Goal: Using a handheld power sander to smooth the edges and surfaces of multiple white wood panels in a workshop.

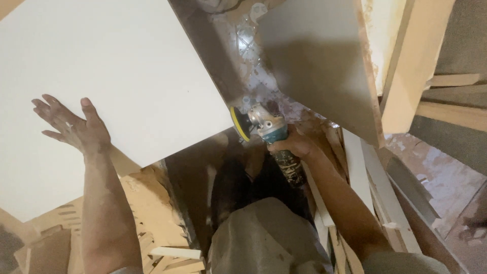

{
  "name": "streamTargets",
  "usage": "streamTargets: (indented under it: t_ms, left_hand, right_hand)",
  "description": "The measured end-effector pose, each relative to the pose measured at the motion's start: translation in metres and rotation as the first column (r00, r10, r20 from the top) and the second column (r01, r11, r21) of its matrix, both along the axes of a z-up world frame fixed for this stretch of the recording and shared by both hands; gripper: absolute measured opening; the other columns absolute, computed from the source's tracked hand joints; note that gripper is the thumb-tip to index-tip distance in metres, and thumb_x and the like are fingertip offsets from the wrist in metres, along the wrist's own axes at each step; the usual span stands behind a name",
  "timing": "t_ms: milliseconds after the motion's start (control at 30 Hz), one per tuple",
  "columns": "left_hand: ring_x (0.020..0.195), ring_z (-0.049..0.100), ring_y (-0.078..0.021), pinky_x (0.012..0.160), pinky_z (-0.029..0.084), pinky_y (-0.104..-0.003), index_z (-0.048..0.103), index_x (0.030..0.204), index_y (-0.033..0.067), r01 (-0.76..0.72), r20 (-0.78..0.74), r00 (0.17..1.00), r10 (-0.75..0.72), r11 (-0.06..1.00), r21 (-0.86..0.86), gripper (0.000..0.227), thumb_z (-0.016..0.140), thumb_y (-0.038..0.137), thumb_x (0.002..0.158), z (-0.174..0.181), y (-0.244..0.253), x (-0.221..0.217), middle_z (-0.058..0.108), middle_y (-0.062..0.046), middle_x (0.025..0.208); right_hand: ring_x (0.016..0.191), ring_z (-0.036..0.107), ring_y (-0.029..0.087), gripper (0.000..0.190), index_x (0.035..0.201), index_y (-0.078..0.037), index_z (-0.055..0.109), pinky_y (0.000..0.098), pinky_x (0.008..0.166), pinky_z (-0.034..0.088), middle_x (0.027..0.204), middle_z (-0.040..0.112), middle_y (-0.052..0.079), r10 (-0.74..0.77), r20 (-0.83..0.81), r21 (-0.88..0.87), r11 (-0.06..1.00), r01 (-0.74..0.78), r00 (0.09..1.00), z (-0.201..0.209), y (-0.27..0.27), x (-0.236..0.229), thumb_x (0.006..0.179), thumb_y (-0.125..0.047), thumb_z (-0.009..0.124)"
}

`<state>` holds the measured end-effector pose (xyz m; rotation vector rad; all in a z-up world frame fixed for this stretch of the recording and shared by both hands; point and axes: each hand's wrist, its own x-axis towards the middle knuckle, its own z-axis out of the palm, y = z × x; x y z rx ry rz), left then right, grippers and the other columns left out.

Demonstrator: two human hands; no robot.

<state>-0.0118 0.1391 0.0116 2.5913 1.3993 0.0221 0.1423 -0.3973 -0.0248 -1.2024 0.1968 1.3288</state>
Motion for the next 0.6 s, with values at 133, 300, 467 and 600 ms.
streamTargets:
  t_ms: [133, 300, 467, 600]
  left_hand:
    - [0.172, -0.001, -0.0272, 0.130, -0.005, -0.073, 0.008, 0.177, 0.0229, 0.022, 0.001, 1.000, -0.022, 0.999, 0.024, 0.073, 0.049, 0.057, 0.129, -0.005, 0.004, -0.001, 0.002, -0.005, 0.184]
    - [0.171, 0.001, -0.0277, 0.129, -0.003, -0.074, 0.007, 0.177, 0.0227, 0.053, 0.002, 0.999, -0.053, 0.996, 0.072, 0.073, 0.048, 0.057, 0.126, -0.001, 0.000, 0.000, 0.004, -0.006, 0.184]
    - [0.170, -0.003, -0.0289, 0.128, -0.010, -0.070, 0.003, 0.174, 0.0228, 0.013, 0.007, 1.000, -0.013, 1.000, -0.020, 0.076, 0.044, 0.056, 0.120, 0.011, -0.009, 0.017, 0.001, -0.009, 0.184]
    - [0.171, -0.004, -0.0287, 0.129, -0.011, -0.068, 0.000, 0.174, 0.0227, -0.006, -0.029, 1.000, 0.006, 1.000, -0.020, 0.077, 0.040, 0.058, 0.119, 0.012, -0.009, 0.020, -0.003, -0.006, 0.183]
  right_hand:
    - [0.111, 0.071, 0.029, 0.073, 0.129, -0.011, 0.069, 0.0451, 0.095, 0.056, 0.119, 0.075, 0.011, 0.152, -0.054, -0.225, 0.961, -0.161, 0.987, 0.014, 0.030, 0.038, 0.060, -0.024, 0.089]
    - [0.104, 0.075, 0.023, 0.050, 0.110, -0.012, 0.080, 0.0414, 0.094, 0.054, 0.107, 0.079, 0.006, 0.287, 0.016, -0.323, 0.908, -0.267, 0.958, 0.014, 0.090, 0.103, 0.062, -0.025, 0.087]
    - [0.107, 0.073, 0.025, 0.054, 0.123, -0.014, 0.072, 0.0403, 0.098, 0.053, 0.114, 0.077, 0.013, 0.443, -0.029, -0.431, 0.803, -0.411, 0.896, 0.064, 0.165, 0.194, 0.074, -0.034, 0.080]
    - [0.080, 0.070, 0.020, 0.052, 0.123, -0.014, 0.060, 0.0330, 0.075, 0.061, 0.095, 0.068, 0.006, 0.140, 0.241, 0.033, 0.988, -0.153, 0.960, 0.039, 0.218, 0.241, 0.074, -0.009, 0.076]
